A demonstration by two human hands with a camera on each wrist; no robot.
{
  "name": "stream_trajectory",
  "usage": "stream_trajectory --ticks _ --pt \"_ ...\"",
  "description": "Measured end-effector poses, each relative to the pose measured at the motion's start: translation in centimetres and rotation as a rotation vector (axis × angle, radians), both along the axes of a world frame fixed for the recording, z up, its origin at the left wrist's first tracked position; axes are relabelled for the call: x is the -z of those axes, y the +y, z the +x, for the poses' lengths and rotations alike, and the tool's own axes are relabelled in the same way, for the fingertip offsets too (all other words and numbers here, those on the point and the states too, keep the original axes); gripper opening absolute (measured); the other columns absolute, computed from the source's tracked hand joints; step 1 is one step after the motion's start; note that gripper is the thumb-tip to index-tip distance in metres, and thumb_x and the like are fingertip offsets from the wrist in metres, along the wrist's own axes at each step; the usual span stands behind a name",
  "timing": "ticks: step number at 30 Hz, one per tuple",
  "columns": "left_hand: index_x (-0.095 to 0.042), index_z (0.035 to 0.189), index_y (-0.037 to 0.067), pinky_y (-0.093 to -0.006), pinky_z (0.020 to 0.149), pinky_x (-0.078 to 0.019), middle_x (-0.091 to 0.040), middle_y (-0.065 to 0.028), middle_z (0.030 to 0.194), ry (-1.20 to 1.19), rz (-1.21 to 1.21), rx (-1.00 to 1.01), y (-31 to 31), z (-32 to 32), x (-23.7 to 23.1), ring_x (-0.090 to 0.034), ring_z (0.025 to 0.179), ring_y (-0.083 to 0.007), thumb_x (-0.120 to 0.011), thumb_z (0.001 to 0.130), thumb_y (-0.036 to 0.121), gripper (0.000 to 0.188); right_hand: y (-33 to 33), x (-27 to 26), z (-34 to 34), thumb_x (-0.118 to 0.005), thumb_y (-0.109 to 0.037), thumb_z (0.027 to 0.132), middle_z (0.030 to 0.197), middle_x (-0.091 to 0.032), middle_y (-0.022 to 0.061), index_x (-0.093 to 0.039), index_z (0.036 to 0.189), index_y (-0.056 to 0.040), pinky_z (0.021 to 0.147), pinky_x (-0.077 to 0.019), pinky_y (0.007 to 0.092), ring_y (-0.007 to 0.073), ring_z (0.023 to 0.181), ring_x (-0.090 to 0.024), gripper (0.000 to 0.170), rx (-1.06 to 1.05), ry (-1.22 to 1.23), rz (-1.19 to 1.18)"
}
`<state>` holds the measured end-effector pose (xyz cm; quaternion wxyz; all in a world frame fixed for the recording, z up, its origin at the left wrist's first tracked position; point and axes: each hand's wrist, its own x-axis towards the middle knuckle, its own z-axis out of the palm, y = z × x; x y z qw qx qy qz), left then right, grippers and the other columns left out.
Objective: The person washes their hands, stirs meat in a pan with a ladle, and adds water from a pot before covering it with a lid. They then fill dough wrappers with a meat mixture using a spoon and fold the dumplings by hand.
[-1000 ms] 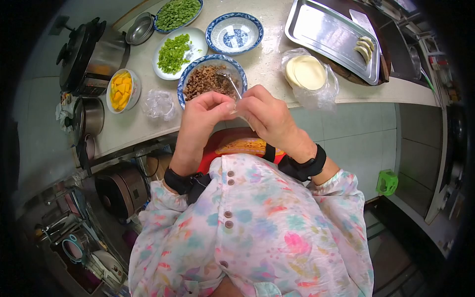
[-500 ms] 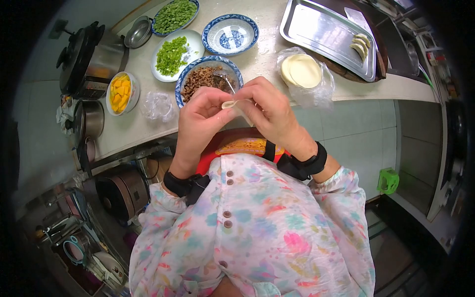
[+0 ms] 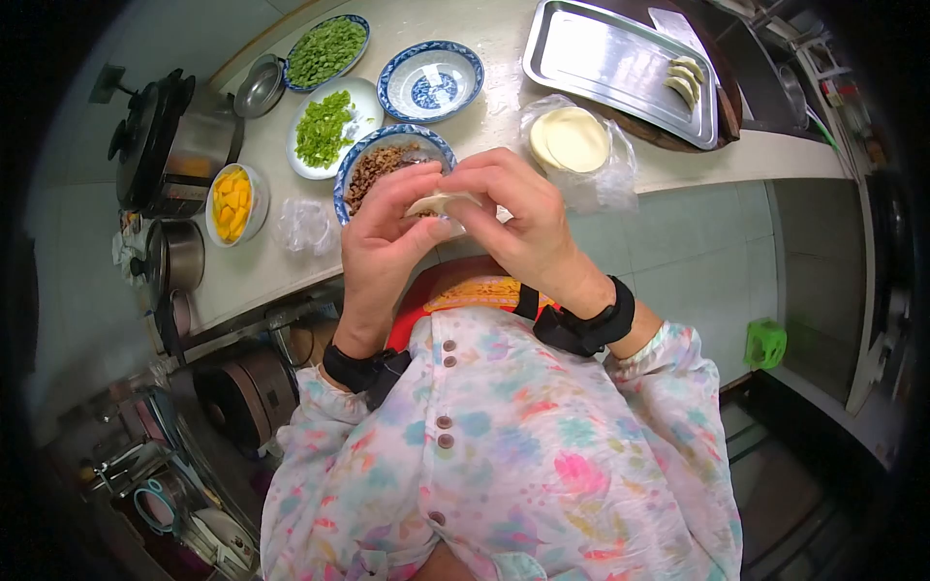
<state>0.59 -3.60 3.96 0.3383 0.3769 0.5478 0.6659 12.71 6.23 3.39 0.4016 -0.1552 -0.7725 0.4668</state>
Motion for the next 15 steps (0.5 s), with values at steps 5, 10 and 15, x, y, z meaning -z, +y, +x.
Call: stream_trajectory --ticks 5,10,15 --pt "-0.061 0.104 -0.002 -0.0244 0.073 -0.0526 -0.055 -0.013 0.115 0.105 0.013 0.06 -0.3 -0.5 1.3 -0.058 0.094 -0.0149 -0.058 0.081 -0.004 0.023 0.3 0.4 0.4 -0.063 0.004 0.072 0.079 -0.059 0.0096 -0.061 0.088 -0.001 0.054 -0.0435 0.0255 0.0156 0.06 -0.054 0.017 0.059 0.036 0.091" --pt "-0.064 0.097 0.0 -0.0236 0.072 -0.0511 -0.062 -0.0112 0.101 0.142 -0.027 -0.037 0.2 0.7 1.0 -0.061 0.084 -0.0145 -0.062 0.079 0.0 0.018 0.4 0.7 0.8 -0.064 0.002 0.072 0.077 -0.059 0.0118 -0.061 0.089 -0.0006 0.055 -0.0453 0.0293 0.0232 0.062 -0.056 0.018 0.107 -0.015 0.366" --pt "-0.061 0.101 -0.002 -0.0243 0.072 -0.0517 -0.062 -0.0102 0.096 -0.145 -0.073 -0.112 0.8 1.3 0.2 -0.062 0.081 -0.0146 -0.058 0.083 0.0 0.018 0.1 -0.1 0.2 -0.063 0.0 0.074 0.079 -0.059 0.0123 -0.061 0.096 0.0005 0.056 -0.0458 0.0311 0.0241 0.067 -0.057 0.022 0.165 0.058 0.25"
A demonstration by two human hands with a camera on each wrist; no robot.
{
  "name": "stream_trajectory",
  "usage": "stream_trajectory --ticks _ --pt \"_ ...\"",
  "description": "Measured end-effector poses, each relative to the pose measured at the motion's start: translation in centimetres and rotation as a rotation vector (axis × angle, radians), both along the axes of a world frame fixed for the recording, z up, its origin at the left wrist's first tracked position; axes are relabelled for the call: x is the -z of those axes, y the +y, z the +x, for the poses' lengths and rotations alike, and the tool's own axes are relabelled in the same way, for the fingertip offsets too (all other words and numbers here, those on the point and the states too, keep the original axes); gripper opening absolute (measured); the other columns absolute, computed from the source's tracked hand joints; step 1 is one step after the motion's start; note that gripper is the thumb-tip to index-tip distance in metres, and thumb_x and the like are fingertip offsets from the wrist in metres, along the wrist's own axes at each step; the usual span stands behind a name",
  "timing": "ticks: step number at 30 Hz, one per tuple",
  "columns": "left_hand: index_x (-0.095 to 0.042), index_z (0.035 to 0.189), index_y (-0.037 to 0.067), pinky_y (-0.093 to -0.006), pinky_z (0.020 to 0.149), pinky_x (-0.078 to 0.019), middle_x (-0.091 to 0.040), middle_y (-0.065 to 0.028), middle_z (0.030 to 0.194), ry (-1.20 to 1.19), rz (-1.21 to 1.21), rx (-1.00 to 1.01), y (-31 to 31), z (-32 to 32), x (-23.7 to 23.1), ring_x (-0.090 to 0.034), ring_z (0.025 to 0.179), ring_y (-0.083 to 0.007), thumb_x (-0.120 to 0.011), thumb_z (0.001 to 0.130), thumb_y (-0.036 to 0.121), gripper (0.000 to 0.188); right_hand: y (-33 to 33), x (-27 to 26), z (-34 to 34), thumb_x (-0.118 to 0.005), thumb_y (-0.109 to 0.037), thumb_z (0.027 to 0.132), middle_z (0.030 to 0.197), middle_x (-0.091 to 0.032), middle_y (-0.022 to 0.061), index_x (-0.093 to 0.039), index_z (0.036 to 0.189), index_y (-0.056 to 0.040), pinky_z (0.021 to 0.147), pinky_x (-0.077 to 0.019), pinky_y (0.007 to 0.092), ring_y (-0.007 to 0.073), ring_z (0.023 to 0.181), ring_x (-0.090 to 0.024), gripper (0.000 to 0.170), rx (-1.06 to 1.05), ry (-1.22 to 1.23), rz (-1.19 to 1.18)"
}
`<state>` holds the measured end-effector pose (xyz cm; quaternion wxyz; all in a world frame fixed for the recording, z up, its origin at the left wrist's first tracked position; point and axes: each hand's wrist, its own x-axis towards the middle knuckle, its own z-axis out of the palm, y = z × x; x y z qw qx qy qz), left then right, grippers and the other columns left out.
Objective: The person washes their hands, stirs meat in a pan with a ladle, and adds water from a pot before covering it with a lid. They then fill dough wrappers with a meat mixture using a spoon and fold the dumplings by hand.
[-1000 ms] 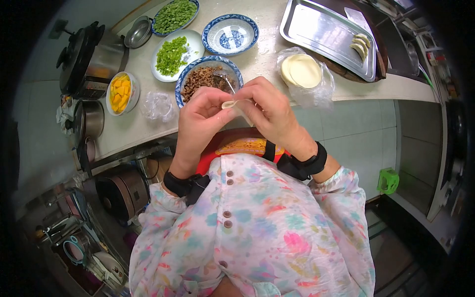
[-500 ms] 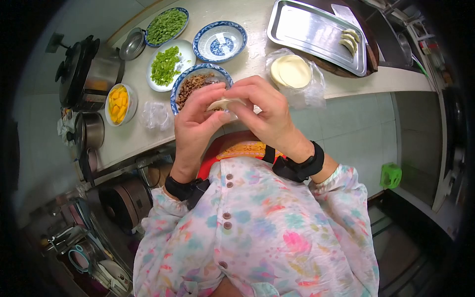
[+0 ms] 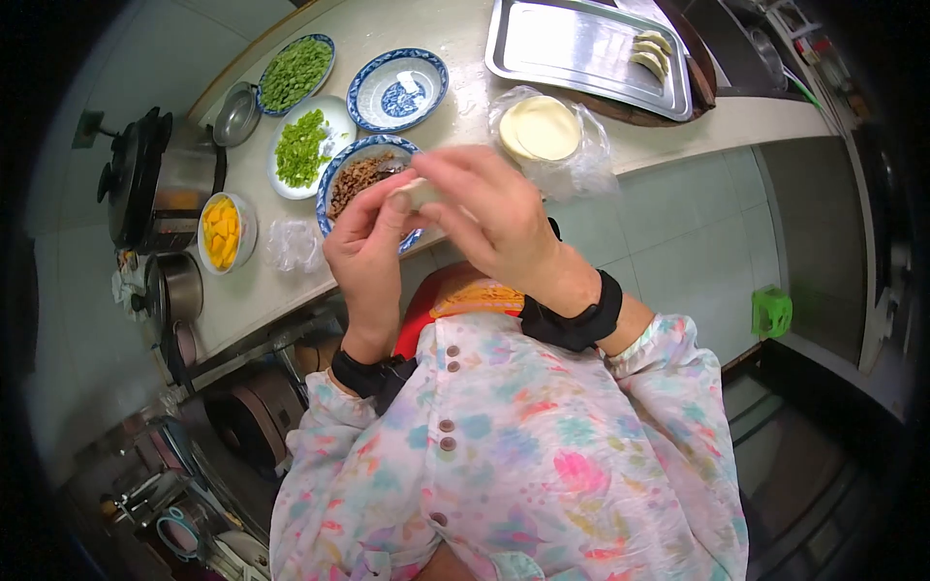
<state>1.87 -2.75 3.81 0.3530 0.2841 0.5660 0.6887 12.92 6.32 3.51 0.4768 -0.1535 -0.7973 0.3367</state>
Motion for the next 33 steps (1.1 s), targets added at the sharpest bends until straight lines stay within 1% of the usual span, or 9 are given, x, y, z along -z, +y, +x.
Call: stream_trajectory --ticks 3,5,14,17,20,22,26,29,33 --pt "-0.059 0.102 -0.004 -0.0246 0.073 -0.0518 -0.061 -0.01 0.097 -0.099 0.016 0.051 0.3 0.1 -0.6 -0.061 0.082 -0.0144 -0.056 0.084 -0.001 0.019 -0.8 -1.1 1.0 -0.063 0.0 0.074 0.079 -0.059 0.012 -0.06 0.099 0.0007 0.056 -0.0462 0.0309 0.0229 0.068 -0.058 0.025 0.059 -0.033 -0.195" --pt "-0.058 0.104 -0.005 -0.0245 0.073 -0.0517 -0.06 -0.0099 0.099 -0.123 0.059 0.11 0.7 0.5 -0.8 -0.061 0.082 -0.0142 -0.056 0.084 -0.001 0.02 -0.3 -0.6 2.1 -0.063 0.0 0.074 0.079 -0.059 0.0112 -0.06 0.1 0.0005 0.056 -0.0464 0.0301 0.0217 0.067 -0.058 0.026 0.017 -0.139 -0.192" --pt "-0.06 0.105 -0.003 -0.023 0.068 -0.0528 -0.058 -0.0095 0.104 0.103 0.063 0.125 4.6 4.2 -0.9 -0.06 0.082 -0.0129 -0.056 0.083 -0.002 0.022 4.5 -0.6 5.1 -0.061 0.003 0.074 0.071 -0.059 0.0106 -0.06 0.098 0.0002 0.053 -0.0456 0.0292 0.0223 0.063 -0.058 0.025 0.03 -0.082 0.037" --pt "-0.061 0.102 -0.003 -0.0223 0.066 -0.0527 -0.058 -0.01 0.104 0.142 0.072 0.112 7.3 6.6 -1.1 -0.06 0.082 -0.0126 -0.056 0.083 -0.002 0.02 6.8 -1.0 7.8 -0.062 0.001 0.074 0.077 -0.06 0.012 -0.06 0.098 0.0008 0.056 -0.0466 0.0297 0.0232 0.067 -0.059 0.025 0.003 -0.142 -0.032" --pt "-0.061 0.1 -0.003 -0.0217 0.065 -0.0523 -0.058 -0.01 0.104 0.091 0.077 0.092 10.0 9.4 -1.4 -0.059 0.082 -0.0122 -0.056 0.083 -0.002 0.018 8.7 -1.9 9.9 -0.063 -0.002 0.074 0.085 -0.061 0.0135 -0.06 0.099 0.0014 0.061 -0.0475 0.0304 0.0243 0.072 -0.06 0.026 -0.026 -0.014 -0.363" --pt "-0.061 0.099 -0.003 -0.0211 0.063 -0.052 -0.058 -0.0098 0.104 0.092 0.085 0.124 11.4 10.5 -1.1 -0.059 0.081 -0.0118 -0.056 0.083 -0.001 0.016 11.2 -1.7 11.8 -0.064 -0.003 0.074 0.09 -0.061 0.0136 -0.059 0.102 0.0007 0.064 -0.0482 0.0303 0.0244 0.075 -0.06 0.029 -0.093 -0.073 -0.34" --pt "-0.06 0.103 -0.002 -0.022 0.065 -0.0492 -0.057 -0.0099 0.106 0.139 0.036 0.145 14.3 12.8 -1.1 -0.057 0.085 -0.013 -0.061 0.082 0.006 0.022 14.7 -1.3 14.3 -0.062 -0.002 0.074 0.088 -0.06 0.0119 -0.059 0.104 -0.0018 0.063 -0.0482 0.028 0.0221 0.074 -0.059 0.03 -0.167 -0.133 -0.386" --pt "-0.051 0.118 -0.001 -0.022 0.07 -0.0492 -0.056 -0.0119 0.11 0.351 0.017 0.176 16.6 13.9 0.4 -0.057 0.086 -0.0116 -0.061 0.084 0.013 0.038 16.9 -0.9 15.5 -0.061 -0.001 0.074 0.087 -0.059 0.0108 -0.06 0.104 -0.0032 0.061 -0.0478 0.0273 0.0203 0.072 -0.059 0.03 -0.14 -0.184 -0.414" --pt "-0.048 0.121 0.0 -0.0243 0.065 -0.0502 -0.053 -0.0119 0.115 0.21 -0.045 0.08 19.9 16.0 1.4 -0.057 0.084 -0.013 -0.066 0.08 0.015 0.047 20.6 0.9 17.1 -0.059 0.001 0.074 0.087 -0.058 0.011 -0.06 0.101 -0.0032 0.059 -0.0477 0.0299 0.0223 0.07 -0.059 0.028 -0.032 -0.214 -0.278"
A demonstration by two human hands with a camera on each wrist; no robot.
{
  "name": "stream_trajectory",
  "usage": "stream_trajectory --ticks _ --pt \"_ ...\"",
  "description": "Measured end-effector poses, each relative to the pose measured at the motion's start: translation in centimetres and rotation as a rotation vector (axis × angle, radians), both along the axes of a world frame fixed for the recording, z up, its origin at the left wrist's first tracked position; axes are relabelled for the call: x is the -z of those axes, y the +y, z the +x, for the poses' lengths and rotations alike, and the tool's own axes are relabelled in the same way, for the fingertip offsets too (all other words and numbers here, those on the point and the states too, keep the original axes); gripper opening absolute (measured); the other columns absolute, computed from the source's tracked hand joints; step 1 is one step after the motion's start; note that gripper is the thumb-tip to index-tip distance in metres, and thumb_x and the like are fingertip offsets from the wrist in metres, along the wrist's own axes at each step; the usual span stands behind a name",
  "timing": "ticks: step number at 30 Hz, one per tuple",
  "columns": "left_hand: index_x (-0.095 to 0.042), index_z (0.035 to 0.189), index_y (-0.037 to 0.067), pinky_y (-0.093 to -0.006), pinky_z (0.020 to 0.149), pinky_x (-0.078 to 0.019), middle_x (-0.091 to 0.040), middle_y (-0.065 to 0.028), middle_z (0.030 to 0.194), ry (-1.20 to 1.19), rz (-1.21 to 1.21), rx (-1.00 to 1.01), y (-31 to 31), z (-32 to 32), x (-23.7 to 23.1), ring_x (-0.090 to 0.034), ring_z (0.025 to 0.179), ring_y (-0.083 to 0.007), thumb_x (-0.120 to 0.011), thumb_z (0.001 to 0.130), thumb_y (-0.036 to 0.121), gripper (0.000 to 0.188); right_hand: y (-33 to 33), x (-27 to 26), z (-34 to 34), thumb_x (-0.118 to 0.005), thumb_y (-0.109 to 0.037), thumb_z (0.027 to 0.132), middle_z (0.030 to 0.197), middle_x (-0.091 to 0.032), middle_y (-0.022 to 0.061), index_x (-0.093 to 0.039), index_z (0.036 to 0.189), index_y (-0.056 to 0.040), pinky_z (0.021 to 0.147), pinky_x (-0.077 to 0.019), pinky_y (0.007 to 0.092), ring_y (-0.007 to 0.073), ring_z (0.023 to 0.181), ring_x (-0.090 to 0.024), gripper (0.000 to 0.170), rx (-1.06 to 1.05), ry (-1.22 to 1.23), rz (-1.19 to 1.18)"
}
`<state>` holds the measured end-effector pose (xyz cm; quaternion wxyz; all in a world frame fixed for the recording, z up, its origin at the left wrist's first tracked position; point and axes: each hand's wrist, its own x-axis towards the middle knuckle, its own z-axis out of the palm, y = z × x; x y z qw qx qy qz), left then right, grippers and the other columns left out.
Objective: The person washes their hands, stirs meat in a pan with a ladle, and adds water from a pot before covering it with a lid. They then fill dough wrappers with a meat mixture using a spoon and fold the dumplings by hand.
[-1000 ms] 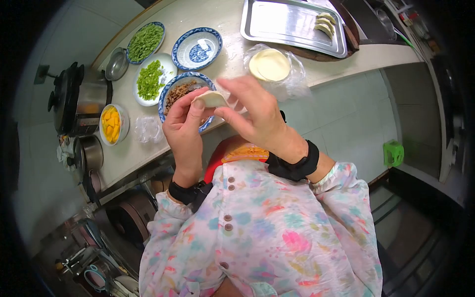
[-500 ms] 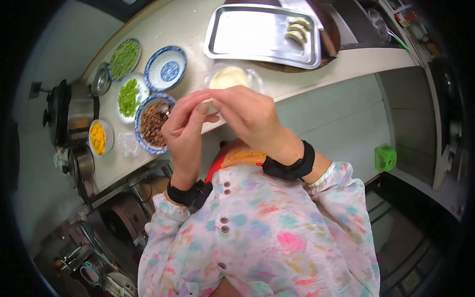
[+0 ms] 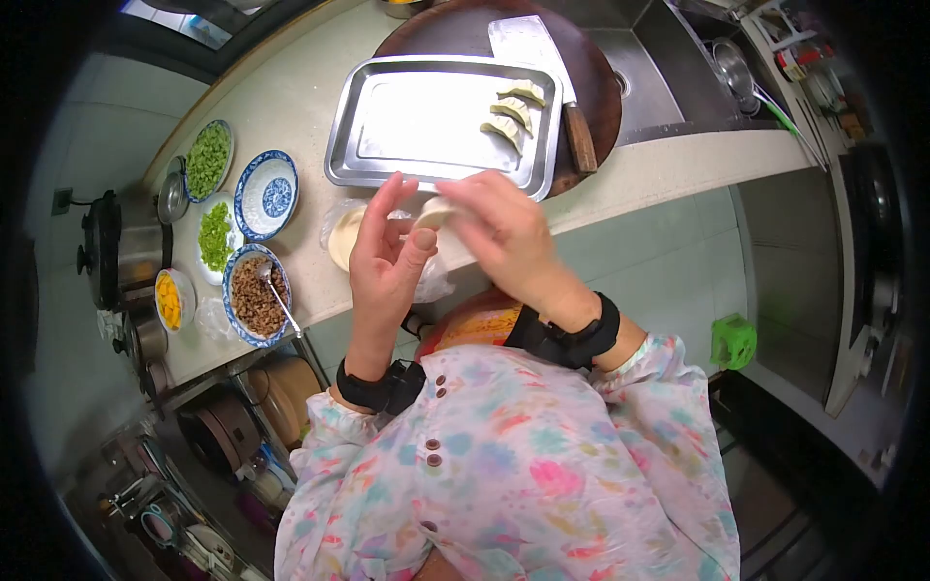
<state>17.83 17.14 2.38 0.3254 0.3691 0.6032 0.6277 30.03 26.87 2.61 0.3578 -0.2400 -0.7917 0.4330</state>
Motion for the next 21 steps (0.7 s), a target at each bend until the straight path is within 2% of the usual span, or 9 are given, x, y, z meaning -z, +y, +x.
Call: stream_trajectory --ticks 4,7,11,17,21 --pt "-0.045 0.124 -0.001 -0.0236 0.068 -0.0496 -0.052 -0.0128 0.117 0.017 -0.031 -0.062 0.3 0.1 0.5 -0.058 0.089 -0.0146 -0.057 0.087 0.012 0.041 4.4 4.8 0.6 -0.056 0.003 0.073 0.088 -0.056 0.0134 -0.059 0.094 -0.0025 0.061 -0.0477 0.0335 0.0296 0.075 -0.059 0.022 0.2 -0.111 0.192" --pt "-0.049 0.118 -0.003 -0.0237 0.067 -0.0498 -0.055 -0.0131 0.113 0.029 -0.057 -0.135 -0.8 -0.6 0.8 -0.059 0.087 -0.0164 -0.054 0.087 0.01 0.034 5.9 7.0 -0.1 -0.059 0.0 0.073 0.088 -0.056 0.0118 -0.059 0.095 -0.0035 0.065 -0.046 0.035 0.0284 0.076 -0.058 0.022 0.268 -0.143 0.253" --pt "-0.052 0.113 -0.004 -0.0245 0.066 -0.0501 -0.057 -0.0134 0.109 -0.001 -0.082 -0.276 -2.8 -1.0 -0.3 -0.06 0.084 -0.0182 -0.052 0.088 0.009 0.028 6.2 7.8 -1.0 -0.061 -0.003 0.072 0.087 -0.055 0.0092 -0.059 0.095 -0.0054 0.068 -0.0409 0.0358 0.0255 0.075 -0.056 0.023 0.341 -0.266 0.504" --pt "-0.053 0.111 -0.004 -0.0258 0.066 -0.0498 -0.057 -0.0151 0.108 0.001 -0.15 -0.563 -8.7 -1.8 0.3 -0.06 0.083 -0.0194 -0.05 0.089 0.015 0.029 6.1 8.3 -1.1 -0.061 -0.009 0.072 0.089 -0.056 0.0069 -0.059 0.097 -0.0086 0.068 -0.0389 0.0365 0.0236 0.082 -0.055 0.025 0.356 -0.506 0.663" --pt "-0.052 0.11 -0.005 -0.0264 0.064 -0.0501 -0.057 -0.0165 0.106 -0.062 -0.163 -0.795 -14.1 -2.2 1.2 -0.06 0.082 -0.0205 -0.05 0.09 0.015 0.029 6.2 8.4 -1.2 -0.059 -0.01 0.071 0.091 -0.056 0.0088 -0.061 0.098 -0.0086 0.069 -0.0424 0.0375 0.0259 0.085 -0.056 0.027 0.313 -0.483 0.683"
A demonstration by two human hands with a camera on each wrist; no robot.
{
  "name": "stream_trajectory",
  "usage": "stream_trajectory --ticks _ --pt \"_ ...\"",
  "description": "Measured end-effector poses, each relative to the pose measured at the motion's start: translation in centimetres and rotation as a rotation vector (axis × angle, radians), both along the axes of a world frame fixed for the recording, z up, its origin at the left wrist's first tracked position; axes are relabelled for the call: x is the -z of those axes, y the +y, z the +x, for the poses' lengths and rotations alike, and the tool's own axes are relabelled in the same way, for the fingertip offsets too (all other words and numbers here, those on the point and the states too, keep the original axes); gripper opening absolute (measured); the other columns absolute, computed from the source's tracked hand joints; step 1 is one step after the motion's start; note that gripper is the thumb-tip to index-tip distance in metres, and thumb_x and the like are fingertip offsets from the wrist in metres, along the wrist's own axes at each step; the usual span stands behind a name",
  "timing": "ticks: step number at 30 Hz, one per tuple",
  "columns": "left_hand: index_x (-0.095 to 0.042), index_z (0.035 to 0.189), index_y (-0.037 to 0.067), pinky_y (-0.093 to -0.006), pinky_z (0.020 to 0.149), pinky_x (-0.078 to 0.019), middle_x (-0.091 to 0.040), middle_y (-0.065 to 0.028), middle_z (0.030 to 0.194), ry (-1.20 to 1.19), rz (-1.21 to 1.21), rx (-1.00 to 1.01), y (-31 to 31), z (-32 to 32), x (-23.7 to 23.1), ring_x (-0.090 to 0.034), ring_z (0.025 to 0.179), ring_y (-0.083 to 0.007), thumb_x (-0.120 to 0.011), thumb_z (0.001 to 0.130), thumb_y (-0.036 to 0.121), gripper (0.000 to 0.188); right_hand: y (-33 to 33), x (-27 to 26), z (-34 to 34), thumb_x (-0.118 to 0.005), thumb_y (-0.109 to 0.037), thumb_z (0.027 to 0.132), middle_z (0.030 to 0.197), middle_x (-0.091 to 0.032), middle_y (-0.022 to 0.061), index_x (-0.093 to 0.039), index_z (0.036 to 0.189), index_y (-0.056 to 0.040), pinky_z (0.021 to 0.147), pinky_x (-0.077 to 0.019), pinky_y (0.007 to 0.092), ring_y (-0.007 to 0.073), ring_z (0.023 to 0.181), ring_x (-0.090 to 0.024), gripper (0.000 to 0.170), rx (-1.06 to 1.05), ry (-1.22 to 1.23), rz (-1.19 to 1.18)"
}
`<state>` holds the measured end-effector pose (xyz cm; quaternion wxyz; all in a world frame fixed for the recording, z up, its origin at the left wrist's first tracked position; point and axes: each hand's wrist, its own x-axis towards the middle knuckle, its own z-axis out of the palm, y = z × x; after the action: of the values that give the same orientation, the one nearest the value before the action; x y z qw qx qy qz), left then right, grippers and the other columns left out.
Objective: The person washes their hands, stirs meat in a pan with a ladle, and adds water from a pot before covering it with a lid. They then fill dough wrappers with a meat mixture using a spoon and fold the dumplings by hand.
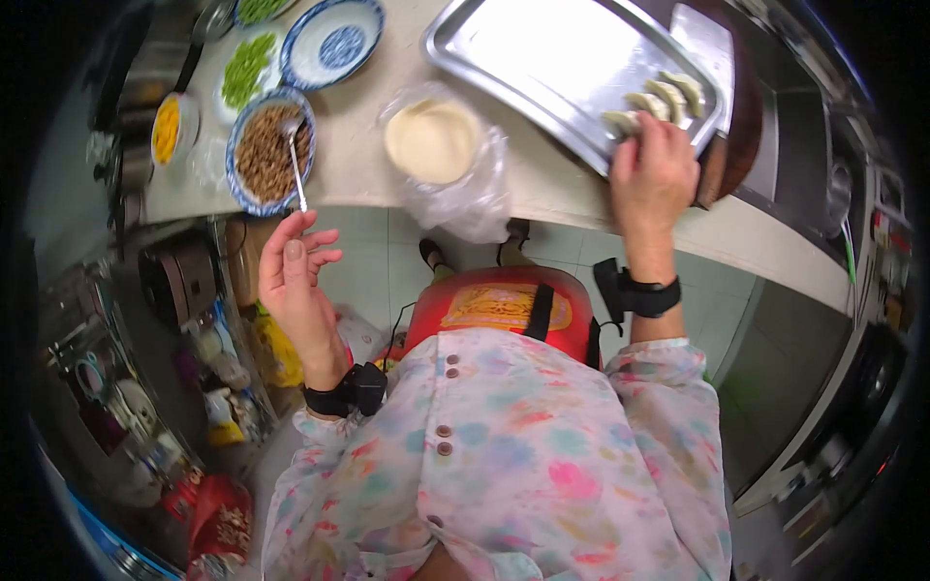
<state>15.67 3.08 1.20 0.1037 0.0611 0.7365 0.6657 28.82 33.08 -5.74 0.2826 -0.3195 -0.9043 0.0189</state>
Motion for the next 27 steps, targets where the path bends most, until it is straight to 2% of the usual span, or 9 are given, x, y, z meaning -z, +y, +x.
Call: stream_trajectory --ticks 2,6,9,12,16,18,20,23,27 --pt "-0.054 0.108 -0.004 -0.0262 0.065 -0.0494 -0.058 -0.0142 0.104 -0.052 0.048 -0.093 -2.5 0.0 1.0 -0.06 0.081 -0.0182 -0.052 0.089 0.013 0.026 0.1 -0.1 0.1 -0.058 -0.008 0.071 0.094 -0.057 0.0115 -0.062 0.1 -0.0052 0.073 -0.0446 0.0376 0.0273 0.081 -0.056 0.029 -0.075 0.055 0.047" --pt "-0.053 0.109 -0.004 -0.0262 0.064 -0.0493 -0.058 -0.015 0.104 -0.133 0.123 -0.222 -7.1 0.1 3.2 -0.06 0.08 -0.0188 -0.051 0.089 0.013 0.026 -5.2 -2.6 2.2 -0.059 0.003 0.069 0.087 -0.057 0.0094 -0.059 0.099 -0.0024 0.062 -0.045 0.0277 0.021 0.07 -0.054 0.03 -0.128 0.22 -0.139" --pt "-0.053 0.109 -0.004 -0.0262 0.064 -0.0486 -0.058 -0.0147 0.103 -0.198 0.156 -0.277 -10.8 0.7 5.1 -0.06 0.08 -0.0185 -0.051 0.089 0.014 0.027 -11.9 -1.7 4.4 -0.058 0.005 0.069 0.085 -0.056 0.0108 -0.056 0.093 -0.0024 0.056 -0.0457 0.0277 0.02 0.062 -0.055 0.025 -0.365 -0.073 -0.379" --pt "-0.053 0.109 -0.003 -0.026 0.065 -0.0474 -0.058 -0.0132 0.103 -0.271 0.186 -0.354 -15.5 1.4 7.5 -0.059 0.079 -0.0176 -0.05 0.089 0.012 0.025 -19.1 2.2 2.0 -0.059 0.003 0.069 0.085 -0.056 0.0107 -0.055 0.088 -0.0044 0.056 -0.0474 0.0292 0.0214 0.063 -0.058 0.021 -0.553 -0.366 -0.607" --pt "-0.053 0.108 -0.003 -0.024 0.062 -0.0468 -0.058 -0.0122 0.102 -0.291 0.159 -0.535 -23.5 3.2 11.7 -0.059 0.079 -0.0161 -0.049 0.088 0.009 0.024 -25.4 13.7 -4.4 -0.058 -0.004 0.07 0.083 -0.057 0.0106 -0.056 0.084 -0.0066 0.058 -0.0485 0.0332 0.024 0.066 -0.059 0.015 -0.72 -0.572 -0.754" --pt "-0.053 0.109 -0.003 -0.0246 0.064 -0.0464 -0.058 -0.0123 0.102 -0.421 0.102 -0.708 -27.1 4.8 14.9 -0.059 0.079 -0.0163 -0.05 0.088 0.012 0.026 -27.2 22.0 -8.1 -0.056 -0.009 0.073 0.085 -0.058 0.0111 -0.057 0.084 -0.0073 0.062 -0.0484 0.0355 0.0258 0.07 -0.06 0.011 -0.891 -0.647 -0.614" --pt "-0.054 0.109 -0.003 -0.0252 0.065 -0.0477 -0.059 -0.0127 0.102 -0.477 0.057 -0.886 -30.0 6.9 18.6 -0.058 0.081 -0.0174 -0.051 0.087 0.01 0.025 -28.2 30.3 -11.3 -0.056 -0.013 0.072 0.084 -0.06 0.0116 -0.058 0.082 -0.0078 0.066 -0.0481 0.0382 0.0283 0.075 -0.06 0.011 -0.844 -0.875 -0.5" --pt "-0.053 0.109 -0.003 -0.0252 0.066 -0.0471 -0.058 -0.0132 0.101 -0.572 -0.068 -1.044 -32.8 10.8 24.7 -0.058 0.08 -0.0176 -0.052 0.086 0.012 0.028 -28.7 41.6 -14.6 -0.056 -0.016 0.071 0.081 -0.061 0.0119 -0.06 0.081 -0.0081 0.069 -0.0479 0.0397 0.0298 0.078 -0.06 0.013 -0.681 -1.02 -0.488" --pt "-0.053 0.107 -0.002 -0.024 0.063 -0.0465 -0.058 -0.013 0.097 -0.718 -0.194 -1.195 -33.6 13.9 32.7 -0.058 0.077 -0.0167 -0.052 0.084 0.011 0.026 -28.6 55.7 -16.1 -0.057 -0.02 0.072 0.08 -0.064 0.0138 -0.061 0.081 -0.0064 0.07 -0.0483 0.0404 0.0318 0.078 -0.061 0.017 -0.523 -0.964 -0.565"
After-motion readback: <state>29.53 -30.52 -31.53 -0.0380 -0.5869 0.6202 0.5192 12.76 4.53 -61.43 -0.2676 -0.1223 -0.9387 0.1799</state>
